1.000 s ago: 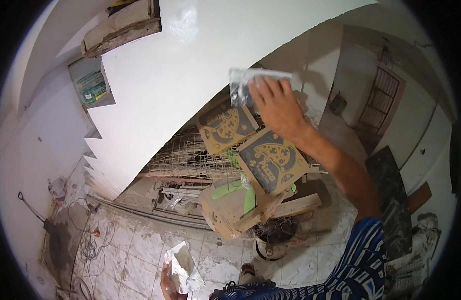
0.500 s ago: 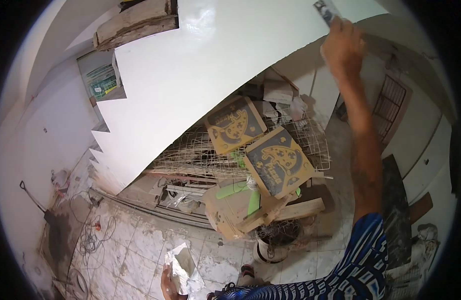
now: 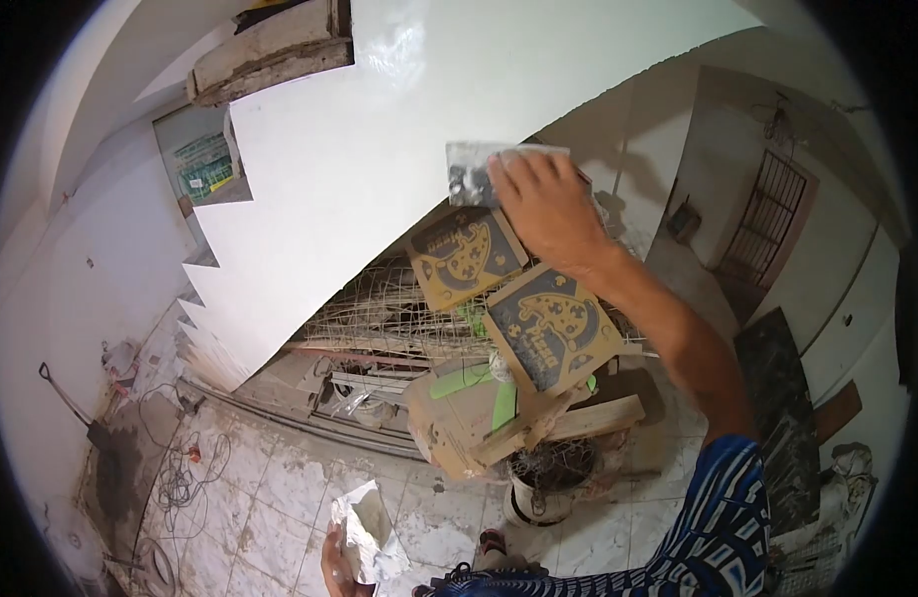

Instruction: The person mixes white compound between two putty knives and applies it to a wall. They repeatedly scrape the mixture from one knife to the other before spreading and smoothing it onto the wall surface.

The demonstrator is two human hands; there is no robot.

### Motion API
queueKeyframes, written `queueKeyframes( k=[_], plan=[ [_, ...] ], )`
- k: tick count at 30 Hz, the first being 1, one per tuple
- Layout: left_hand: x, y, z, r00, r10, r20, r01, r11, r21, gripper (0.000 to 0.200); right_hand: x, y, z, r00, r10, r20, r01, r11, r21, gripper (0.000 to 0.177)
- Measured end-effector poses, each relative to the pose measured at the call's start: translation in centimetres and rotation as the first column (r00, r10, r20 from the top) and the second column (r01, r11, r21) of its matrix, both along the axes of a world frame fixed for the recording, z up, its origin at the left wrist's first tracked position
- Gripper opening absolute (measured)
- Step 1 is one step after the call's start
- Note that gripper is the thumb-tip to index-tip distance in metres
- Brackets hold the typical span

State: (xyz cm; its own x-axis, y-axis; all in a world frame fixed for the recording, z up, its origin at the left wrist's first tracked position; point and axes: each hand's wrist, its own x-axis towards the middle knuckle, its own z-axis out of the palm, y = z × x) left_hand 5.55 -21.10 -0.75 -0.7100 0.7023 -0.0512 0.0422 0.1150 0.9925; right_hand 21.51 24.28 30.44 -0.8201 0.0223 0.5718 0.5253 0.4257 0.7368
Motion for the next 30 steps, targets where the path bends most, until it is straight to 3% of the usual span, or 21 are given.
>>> queueKeyframes(
  k=[1,2,5,7,9,10,11,14,17,18,19,20,22,23,26,27,28,29,30],
  plan=[
    [0.0,1.1,0.8,0.873,0.025,0.487,-0.098,0.987,0.125,0.045,0.3,-0.3,1.4,0.998,0.003,-0.058,-0.002,1.0,0.015,0.044],
    [0.0,1.8,1.3,0.527,-0.03,0.849,-0.242,0.953,0.184,0.045,0.8,-0.5,2.9,0.993,0.007,-0.116,-0.003,1.0,0.028,0.044],
    [0.4,2.1,2.0,0.531,-0.005,0.847,-0.247,0.956,0.16,0.045,3.7,1.7,8.5,0.905,-0.033,-0.425,0.12,0.976,0.18,0.041],
    [0.6,1.7,1.9,0.721,0.039,0.692,-0.178,0.975,0.13,0.044,6.1,3.8,11.4,0.821,-0.038,-0.57,0.23,0.935,0.269,0.041],
    [0.8,0.9,1.6,0.959,0.047,0.281,-0.056,0.998,0.025,0.044,7.4,5.0,12.6,0.765,-0.084,-0.639,0.328,0.904,0.274,0.042],
    [1.0,0.4,1.6,0.998,0.024,0.051,-0.022,0.999,-0.047,0.043,7.8,5.6,12.7,0.757,-0.128,-0.64,0.364,0.897,0.251,0.042],
    [1.0,0.2,1.6,0.993,-0.001,-0.117,-0.012,0.994,-0.106,0.043,7.9,6.1,12.6,0.748,-0.171,-0.641,0.399,0.888,0.228,0.042],
    [0.9,-0.2,1.5,0.963,-0.046,-0.266,0.004,0.988,-0.154,0.043,6.0,5.8,10.1,0.843,-0.172,-0.509,0.334,0.91,0.246,0.044],
    [-0.5,-0.6,-0.5,0.861,-0.147,-0.487,0.071,0.983,-0.17,0.04,2.7,3.8,5.9,0.906,-0.188,-0.379,0.278,0.941,0.195,0.045],
    [-0.1,-0.3,0.4,0.983,-0.055,-0.173,0.03,0.99,-0.14,0.04,1.8,3.6,4.4,0.921,-0.192,-0.338,0.259,0.952,0.166,0.046],
    [0.6,0.3,2.2,0.986,0.04,0.163,-0.019,0.992,-0.127,0.04,1.1,3.0,3.0,0.94,-0.173,-0.294,0.228,0.96,0.165,0.046],
    [1.0,0.6,3.1,0.868,0.126,0.481,-0.072,0.989,-0.131,0.041,0.6,2.4,1.6,0.957,-0.151,-0.249,0.195,0.967,0.162,0.047],
    [1.0,0.2,2.3,0.997,0.034,0.069,-0.025,0.991,-0.133,0.043,-0.3,1.9,-0.8,0.976,-0.131,-0.175,0.155,0.979,0.133,0.048],
    [1.0,-0.1,1.7,0.989,-0.018,-0.146,-0.003,0.99,-0.142,0.044,-0.4,1.6,-1.9,0.983,-0.119,-0.137,0.136,0.984,0.117,0.049],
    [0.3,-1.0,-0.6,0.915,-0.073,-0.397,0.028,0.993,-0.118,0.047,-0.4,0.0,-4.3,0.996,-0.068,-0.05,0.068,0.998,-0.009,0.047],
    [0.3,-0.2,-0.6,0.998,0.019,0.055,-0.019,1.0,0.015,0.044,-0.6,-0.6,-5.0,0.999,-0.019,-0.047,0.013,0.992,-0.125,0.046],
    [0.1,1.2,0.0,0.863,0.047,0.503,-0.122,0.986,0.117,0.042,-0.6,-1.4,-5.8,0.998,0.029,-0.049,-0.04,0.97,-0.241,0.046],
    [0.1,2.0,0.4,0.543,0.002,0.84,-0.259,0.952,0.165,0.04,-0.6,-2.0,-6.4,0.996,0.077,-0.054,-0.091,0.931,-0.353,0.045],
    [0.0,2.2,0.4,0.53,-0.014,0.848,-0.262,0.948,0.179,0.04,-0.5,-2.7,-6.8,0.987,0.134,-0.088,-0.158,0.902,-0.401,0.044]
  ],
)
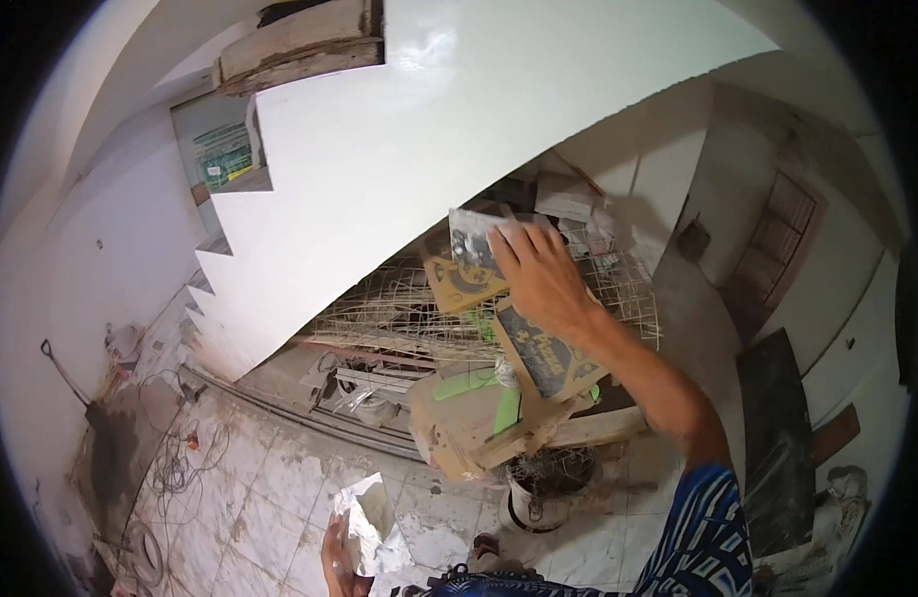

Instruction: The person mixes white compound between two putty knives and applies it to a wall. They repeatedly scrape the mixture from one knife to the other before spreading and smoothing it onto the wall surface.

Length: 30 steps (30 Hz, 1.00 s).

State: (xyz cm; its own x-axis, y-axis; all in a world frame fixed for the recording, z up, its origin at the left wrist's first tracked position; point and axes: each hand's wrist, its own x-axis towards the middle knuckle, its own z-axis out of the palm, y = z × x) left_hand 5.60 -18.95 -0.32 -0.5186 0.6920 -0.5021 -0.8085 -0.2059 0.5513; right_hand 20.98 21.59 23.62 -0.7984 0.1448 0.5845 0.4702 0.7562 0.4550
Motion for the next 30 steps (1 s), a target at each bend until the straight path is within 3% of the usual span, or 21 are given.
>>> queueKeyframes(
  k=[3,6,8,10,13,14,16,19,23,27,30],
  plan=[
    [0.0,-0.1,0.2,0.999,0.005,0.04,-0.007,0.998,0.057,0.039,-0.3,-0.9,0.3,0.981,0.152,-0.12,-0.169,0.974,-0.149,0.04],
    [0.1,0.4,2.0,0.999,0.006,0.048,-0.008,0.999,0.049,0.04,-1.4,-0.6,6.0,0.975,0.115,-0.191,-0.095,0.989,0.109,0.043],
    [0.5,0.6,3.6,0.999,-0.003,0.054,0.0,0.999,0.042,0.041,-2.2,0.8,10.3,0.962,-0.011,-0.273,0.081,0.966,0.246,0.042],
    [0.9,0.7,4.5,0.998,-0.001,0.068,-0.002,0.999,0.045,0.043,-2.6,1.8,14.3,0.944,-0.009,-0.331,0.098,0.963,0.253,0.038],
    [0.9,0.6,4.4,0.996,0.027,0.09,-0.035,0.996,0.085,0.046,-2.4,0.0,15.2,0.842,0.15,-0.518,-0.219,0.973,-0.074,0.03],
    [0.8,0.3,3.7,0.994,0.043,0.1,-0.054,0.993,0.106,0.046,-2.2,-1.1,14.9,0.831,0.054,-0.554,-0.252,0.924,-0.288,0.028],
    [0.4,-0.4,2.7,0.992,0.073,0.1,-0.083,0.991,0.104,0.045,-1.6,-3.4,13.7,0.82,-0.155,-0.551,-0.311,0.687,-0.657,0.025],
    [-0.2,-0.3,3.0,0.99,0.108,0.093,-0.114,0.992,0.058,0.042,-1.4,-1.2,9.2,0.699,-0.005,-0.715,-0.659,0.385,-0.647,0.023],
    [-0.6,0.1,5.0,0.987,0.142,0.079,-0.148,0.987,0.07,0.037,-2.0,-2.4,6.7,0.539,-0.198,-0.819,-0.842,-0.166,-0.514,0.029],
    [-1.5,0.8,5.6,0.996,0.065,0.065,-0.072,0.99,0.118,0.034,-3.4,-5.8,3.8,0.54,-0.283,-0.793,-0.839,-0.255,-0.48,0.022],
    [-2.6,3.3,5.2,0.991,0.068,0.118,-0.085,0.986,0.142,0.036,-3.3,-9.2,0.6,0.688,-0.277,-0.67,-0.715,-0.102,-0.692,0.027]
  ],
)
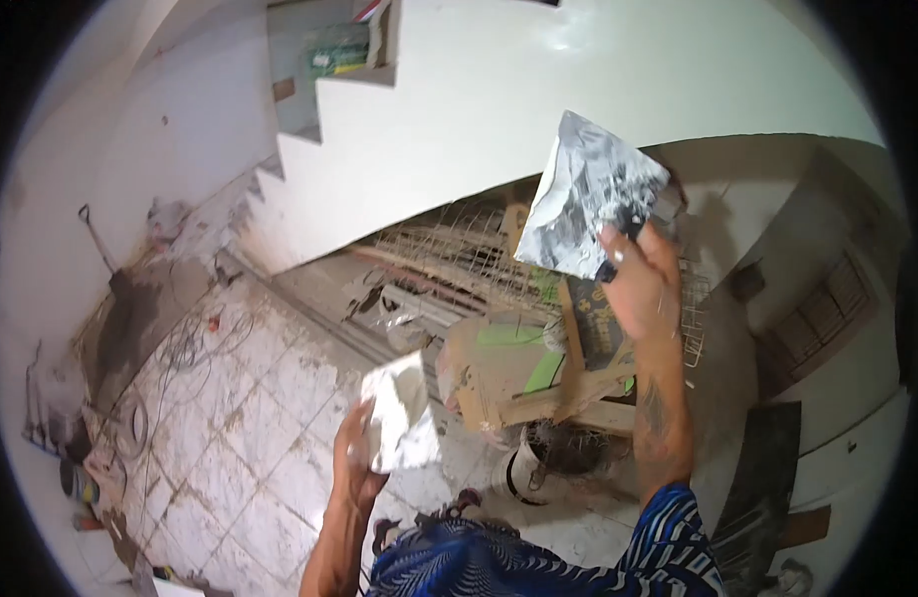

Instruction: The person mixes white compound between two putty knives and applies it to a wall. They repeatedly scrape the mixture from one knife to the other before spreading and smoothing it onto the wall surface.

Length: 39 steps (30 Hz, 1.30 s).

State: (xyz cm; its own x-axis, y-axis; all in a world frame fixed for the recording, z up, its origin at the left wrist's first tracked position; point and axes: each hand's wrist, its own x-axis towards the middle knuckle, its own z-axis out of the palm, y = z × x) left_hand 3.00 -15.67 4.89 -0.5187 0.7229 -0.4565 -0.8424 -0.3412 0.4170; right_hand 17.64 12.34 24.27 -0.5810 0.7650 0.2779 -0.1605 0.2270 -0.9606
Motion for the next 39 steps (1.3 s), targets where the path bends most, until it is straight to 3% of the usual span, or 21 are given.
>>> queueKeyframes(
  k=[1,3,5,8,11,13,16,24,29,30,33,34,35,36,38,39],
  plan=[
    [-0.3,0.7,0.5,1.0,-0.006,0.017,0.006,1.0,0.016,0.035,-0.1,-1.4,-1.8,0.996,0.059,-0.073,-0.056,0.997,0.043,0.023],
    [-1.3,1.9,1.2,0.997,-0.047,0.058,0.042,0.995,0.088,0.035,0.6,-4.6,-4.3,0.984,-0.019,0.178,-0.045,0.935,0.351,0.026],
    [-1.8,2.8,1.7,0.987,-0.115,0.11,0.088,0.971,0.222,0.035,-0.2,-7.1,-5.6,0.97,0.116,0.214,-0.215,0.818,0.533,0.033],
    [-1.4,3.4,3.0,0.994,-0.053,0.095,0.029,0.972,0.233,0.035,-2.4,-8.7,-8.8,0.889,0.454,0.062,-0.314,0.504,0.804,0.064],
    [-1.1,1.9,3.7,0.981,-0.159,0.113,0.115,0.94,0.32,0.033,-2.1,-10.4,-9.3,0.879,0.452,0.149,-0.361,0.43,0.828,0.06],
    [-1.1,2.1,3.6,0.981,-0.154,0.116,0.119,0.957,0.266,0.033,-1.5,-10.8,-10.1,0.861,0.445,0.246,-0.432,0.384,0.816,0.054],
    [-1.3,1.5,2.9,0.975,-0.191,0.115,0.167,0.967,0.193,0.032,-1.0,-11.6,-12.6,0.888,0.388,0.247,-0.391,0.352,0.85,0.049],
    [-0.9,1.0,1.6,0.988,-0.156,0.015,0.155,0.985,0.07,0.037,2.0,-10.9,-14.6,0.892,0.304,0.335,-0.44,0.412,0.798,0.05],
    [-2.2,-0.6,0.8,0.99,-0.134,0.05,0.13,0.988,0.084,0.043,5.0,-8.8,-17.1,0.867,0.093,0.489,-0.477,0.437,0.763,0.044],
    [-2.6,-1.1,0.4,0.997,-0.065,-0.04,0.067,0.996,0.065,0.046,5.8,-8.7,-18.7,0.841,0.036,0.54,-0.5,0.437,0.748,0.042],
    [-3.3,-1.9,3.6,0.98,0.036,-0.194,-0.037,0.999,0.002,0.048,7.9,-11.3,-22.6,0.859,0.058,0.508,-0.309,0.851,0.424,0.03],
    [-3.0,-1.8,4.0,0.972,0.065,-0.225,-0.07,0.997,-0.014,0.048,9.0,-12.0,-25.0,0.86,0.076,0.505,-0.2,0.96,0.196,0.026],
    [-3.0,-2.0,4.5,0.963,0.093,-0.255,-0.103,0.994,-0.028,0.049,9.7,-12.9,-27.4,0.863,0.093,0.497,-0.08,0.996,-0.047,0.023],
    [-3.0,-2.3,4.6,0.951,0.12,-0.284,-0.137,0.99,-0.043,0.049,9.7,-13.6,-28.6,0.867,0.11,0.485,0.042,0.956,-0.291,0.02],
    [-3.1,-2.8,3.5,0.936,0.145,-0.319,-0.166,0.985,-0.037,0.053,7.3,-15.9,-28.1,0.911,-0.103,0.4,0.083,0.994,0.067,0.018],
    [-3.2,-3.1,2.7,0.924,0.15,-0.352,-0.177,0.983,-0.044,0.054,6.2,-16.9,-26.9,0.948,-0.103,0.301,0.124,0.991,-0.052,0.018]
  ],
)
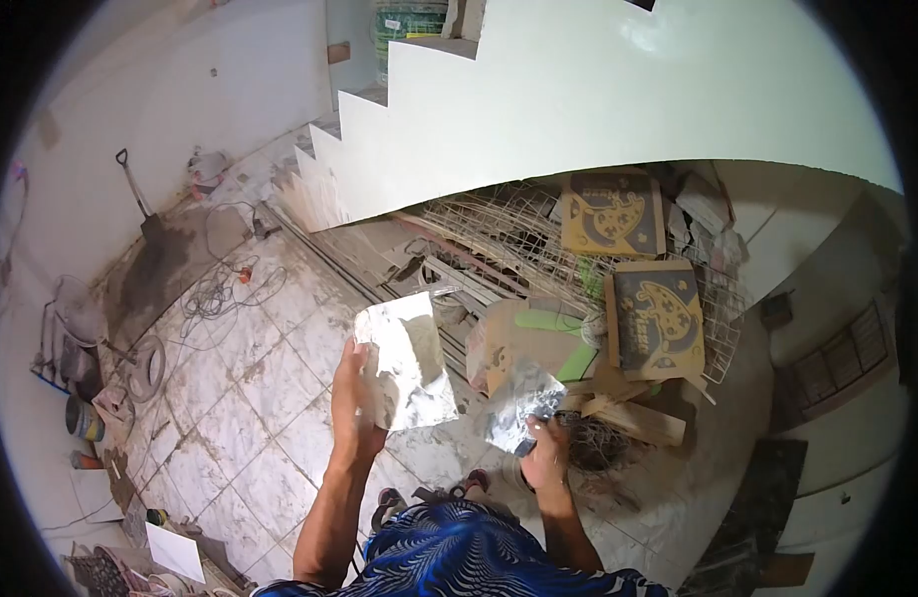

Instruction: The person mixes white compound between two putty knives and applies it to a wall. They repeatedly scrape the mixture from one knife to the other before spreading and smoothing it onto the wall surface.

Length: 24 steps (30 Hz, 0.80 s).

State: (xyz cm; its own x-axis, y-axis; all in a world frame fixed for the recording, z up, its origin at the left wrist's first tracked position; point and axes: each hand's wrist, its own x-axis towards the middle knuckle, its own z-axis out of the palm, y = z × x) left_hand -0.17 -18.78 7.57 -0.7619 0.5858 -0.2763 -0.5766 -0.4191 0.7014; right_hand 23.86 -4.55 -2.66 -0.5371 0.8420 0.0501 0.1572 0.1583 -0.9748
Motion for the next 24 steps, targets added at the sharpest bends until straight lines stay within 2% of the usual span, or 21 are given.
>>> queueKeyframes(
  k=[1,2,3,5,6,7,8,11,12,14,17,18,20,22,23,24],
  plan=[
    [-0.1,-0.3,-0.4,0.999,0.01,-0.034,-0.01,1.0,-0.01,0.055,-1.1,-1.0,1.1,0.991,-0.05,-0.121,0.038,0.994,-0.104,0.018],
    [0.5,0.0,0.0,0.996,0.089,-0.019,-0.091,0.993,-0.078,0.058,-2.2,-1.5,3.2,0.947,-0.156,-0.282,0.002,0.878,-0.478,0.019],
    [0.5,0.1,0.2,0.991,0.106,-0.082,-0.114,0.989,-0.099,0.057,-2.8,-1.7,4.3,0.874,-0.309,-0.376,-0.106,0.632,-0.767,0.02],
    [0.3,0.2,0.4,0.97,0.138,-0.202,-0.168,0.976,-0.139,0.055,-3.1,-1.4,4.9,0.907,-0.222,-0.357,-0.087,0.733,-0.675,0.025],
    [-0.2,0.1,0.7,0.929,0.087,-0.359,-0.109,0.993,-0.041,0.052,-3.6,-1.4,6.4,0.914,-0.2,-0.354,-0.066,0.787,-0.613,0.026],
    [-0.8,-0.3,-0.2,0.777,0.063,-0.626,-0.218,0.96,-0.174,0.05,-4.1,-1.3,7.3,0.921,-0.179,-0.345,-0.044,0.834,-0.55,0.027],
    [-1.6,-0.9,-1.9,0.565,-0.024,-0.825,-0.355,0.895,-0.269,0.05,-4.2,-1.1,7.5,0.923,-0.147,-0.356,-0.033,0.891,-0.453,0.029],
    [-2.0,-1.8,-5.0,0.081,-0.13,-0.988,-0.643,0.751,-0.152,0.05,-4.9,-2.0,10.7,0.942,-0.094,-0.321,-0.006,0.955,-0.296,0.027],
    [-1.3,-1.2,-0.8,0.405,0.006,-0.914,-0.496,0.841,-0.214,0.038,-5.0,-2.6,11.0,0.954,-0.061,-0.295,-0.013,0.969,-0.245,0.027],
    [-0.4,-0.1,3.3,0.673,0.111,-0.731,-0.365,0.91,-0.198,0.042,-5.9,-3.5,11.6,0.964,0.008,-0.267,-0.04,0.993,-0.115,0.026],
    [-0.1,0.0,3.2,0.616,0.135,-0.776,-0.409,0.897,-0.169,0.043,-6.7,-5.1,12.4,0.986,0.107,-0.131,-0.1,0.994,0.053,0.027],
    [0.1,-0.1,3.2,0.597,0.149,-0.788,-0.427,0.891,-0.155,0.041,-7.1,-5.5,12.3,0.983,0.114,-0.141,-0.115,0.993,0.006,0.027],
    [0.6,-0.3,3.2,0.563,0.161,-0.811,-0.453,0.881,-0.14,0.039,-7.5,-5.9,10.7,0.989,0.079,-0.123,-0.071,0.995,0.064,0.027],
    [1.2,-0.5,3.0,0.531,0.159,-0.832,-0.468,0.874,-0.132,0.039,-8.2,-6.8,12.0,0.992,0.075,-0.099,-0.075,0.997,0.005,0.023],
    [1.7,-0.6,2.7,0.505,0.138,-0.852,-0.474,0.869,-0.141,0.039,-7.7,-6.7,11.9,0.99,0.093,0.102,-0.084,0.992,-0.091,0.021],
    [2.0,-0.8,2.1,0.476,0.12,-0.871,-0.479,0.866,-0.143,0.039,-7.8,-6.7,10.7,0.995,0.08,0.064,-0.075,0.994,-0.08,0.02]
  ],
)
